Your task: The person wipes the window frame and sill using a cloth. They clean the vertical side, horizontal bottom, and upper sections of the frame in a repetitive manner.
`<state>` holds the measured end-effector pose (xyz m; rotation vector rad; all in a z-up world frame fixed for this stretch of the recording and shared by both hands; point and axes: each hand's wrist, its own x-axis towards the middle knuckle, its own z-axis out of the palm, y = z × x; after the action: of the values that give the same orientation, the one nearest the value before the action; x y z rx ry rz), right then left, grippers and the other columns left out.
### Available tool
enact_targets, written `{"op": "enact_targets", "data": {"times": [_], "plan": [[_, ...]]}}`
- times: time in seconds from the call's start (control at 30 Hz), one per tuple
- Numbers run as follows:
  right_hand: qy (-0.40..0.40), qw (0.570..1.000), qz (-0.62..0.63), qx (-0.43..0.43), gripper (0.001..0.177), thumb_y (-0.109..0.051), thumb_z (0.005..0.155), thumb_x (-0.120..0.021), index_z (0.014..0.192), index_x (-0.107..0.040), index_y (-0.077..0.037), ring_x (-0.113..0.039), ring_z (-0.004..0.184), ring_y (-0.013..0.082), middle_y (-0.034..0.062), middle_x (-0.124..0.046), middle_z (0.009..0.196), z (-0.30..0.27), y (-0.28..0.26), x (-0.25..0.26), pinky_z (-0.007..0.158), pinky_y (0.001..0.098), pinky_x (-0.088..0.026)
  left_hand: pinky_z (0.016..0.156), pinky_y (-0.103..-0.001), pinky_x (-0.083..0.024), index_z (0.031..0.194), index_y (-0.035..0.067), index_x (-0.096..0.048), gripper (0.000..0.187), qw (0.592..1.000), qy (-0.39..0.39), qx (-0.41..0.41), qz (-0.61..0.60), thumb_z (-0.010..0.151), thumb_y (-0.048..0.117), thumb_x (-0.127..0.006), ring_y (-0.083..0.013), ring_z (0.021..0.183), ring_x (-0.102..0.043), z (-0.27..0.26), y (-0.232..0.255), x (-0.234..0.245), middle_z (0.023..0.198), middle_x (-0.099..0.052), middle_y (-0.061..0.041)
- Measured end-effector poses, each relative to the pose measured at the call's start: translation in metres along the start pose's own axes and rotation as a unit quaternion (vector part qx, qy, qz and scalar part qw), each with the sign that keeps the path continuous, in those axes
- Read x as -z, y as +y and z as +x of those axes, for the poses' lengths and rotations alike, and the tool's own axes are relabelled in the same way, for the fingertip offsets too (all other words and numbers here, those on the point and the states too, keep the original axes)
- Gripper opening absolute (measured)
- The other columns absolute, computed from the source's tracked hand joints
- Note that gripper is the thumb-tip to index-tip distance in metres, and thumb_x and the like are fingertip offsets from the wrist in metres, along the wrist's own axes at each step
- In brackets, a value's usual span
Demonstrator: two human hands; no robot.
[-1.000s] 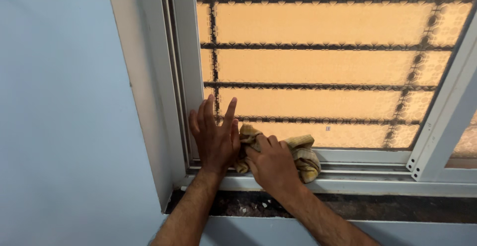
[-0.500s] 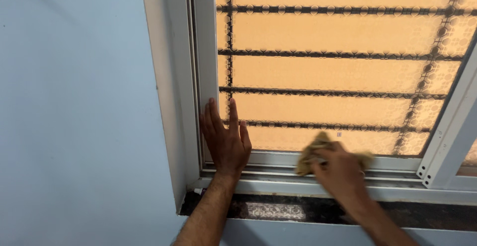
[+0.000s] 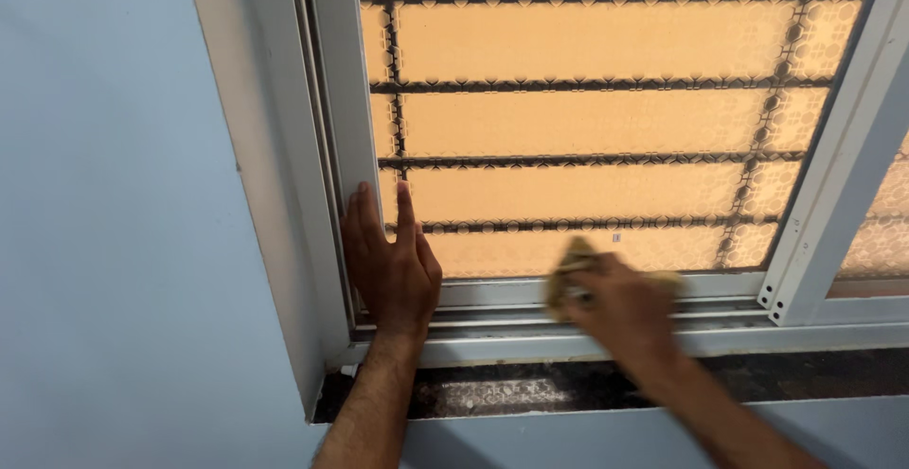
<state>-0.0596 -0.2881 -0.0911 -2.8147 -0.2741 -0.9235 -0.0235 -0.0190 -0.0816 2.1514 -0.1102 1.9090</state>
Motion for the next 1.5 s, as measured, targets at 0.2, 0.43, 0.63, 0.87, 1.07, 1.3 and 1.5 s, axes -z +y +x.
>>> {"op": "enact_targets", "data": {"times": [0.2, 0.43, 0.63, 0.87, 1.07, 1.3, 1.5], "plan": [[0.026, 0.984, -0.113, -0.133, 0.045, -0.045, 0.080, -0.082, 0.118, -0.078, -0.022, -0.075, 0.075, 0.0194, 0.0085, -0.072, 0.113, -0.021, 0.111, 0.015, 0.069, 0.0353, -0.066, 0.128, -0.057, -0.024, 0.160, 0.018, -0.040, 0.052, 1.000, -0.013, -0.001, 0.008, 0.109, 0.023, -0.048, -0.0376, 0.154, -0.027, -0.001, -0.001, 0.000, 0.163, -0.029, -0.021], [0.062, 0.988, -0.046, -0.135, 0.056, -0.044, 0.078, -0.083, 0.122, -0.074, -0.011, -0.069, 0.102, 0.0295, 0.0182, -0.066, 0.123, -0.016, 0.075, -0.013, 0.087, 0.0461, -0.061, 0.128, -0.058, -0.023, 0.162, 0.016, -0.039, 0.055, 0.999, -0.023, -0.006, 0.023, 0.108, 0.020, -0.048, -0.0400, 0.155, -0.025, -0.002, 0.001, 0.000, 0.165, -0.026, -0.023], [0.064, 0.997, -0.029, -0.030, 0.049, -0.045, 0.080, -0.079, 0.116, -0.076, -0.013, -0.068, 0.105, 0.0329, 0.0171, -0.064, 0.124, -0.018, 0.047, -0.012, 0.090, 0.0506, -0.058, 0.128, -0.058, -0.026, 0.161, 0.017, -0.040, 0.054, 1.000, -0.011, -0.007, 0.000, 0.108, 0.022, -0.050, -0.0389, 0.154, -0.028, 0.000, 0.000, 0.001, 0.165, -0.027, -0.021], [-0.023, 0.965, -0.204, -0.165, 0.033, -0.037, 0.100, -0.063, 0.107, -0.074, -0.007, -0.068, 0.090, 0.0263, 0.0179, -0.066, 0.114, -0.022, 0.121, 0.022, 0.085, 0.0496, -0.057, 0.128, -0.058, -0.028, 0.162, 0.019, -0.041, 0.055, 1.000, -0.008, -0.008, 0.007, 0.108, 0.022, -0.051, -0.0380, 0.154, -0.030, -0.002, -0.003, -0.001, 0.164, -0.029, -0.021], [0.036, 0.914, -0.389, -0.109, 0.040, -0.038, 0.093, -0.055, 0.096, -0.075, -0.003, -0.052, 0.108, 0.0258, 0.0162, -0.065, 0.117, -0.015, 0.129, 0.026, 0.088, 0.0451, -0.042, 0.127, -0.057, -0.028, 0.161, 0.020, -0.042, 0.056, 1.000, -0.010, -0.006, 0.010, 0.107, 0.023, -0.053, -0.0379, 0.153, -0.030, -0.002, -0.005, -0.001, 0.164, -0.029, -0.021], [-0.059, 0.926, -0.367, -0.074, 0.037, -0.041, 0.091, -0.056, 0.090, -0.079, -0.012, -0.054, 0.112, 0.0255, 0.0100, -0.062, 0.116, -0.007, 0.135, 0.040, 0.092, 0.0447, -0.044, 0.127, -0.056, -0.030, 0.161, 0.019, -0.042, 0.056, 1.000, -0.013, 0.000, -0.009, 0.106, 0.021, -0.053, -0.0390, 0.153, -0.031, 0.000, -0.005, 0.001, 0.164, -0.029, -0.021], [-0.008, 0.903, -0.427, -0.039, 0.029, -0.035, 0.097, -0.061, 0.103, -0.074, -0.010, -0.061, 0.089, 0.0196, 0.0097, -0.064, 0.103, -0.020, 0.155, 0.043, 0.080, 0.0407, -0.049, 0.126, -0.055, -0.031, 0.160, 0.019, -0.043, 0.056, 1.000, -0.011, 0.010, -0.020, 0.105, 0.019, -0.054, -0.0393, 0.152, -0.030, 0.000, -0.003, 0.004, 0.163, -0.030, -0.020]]}}
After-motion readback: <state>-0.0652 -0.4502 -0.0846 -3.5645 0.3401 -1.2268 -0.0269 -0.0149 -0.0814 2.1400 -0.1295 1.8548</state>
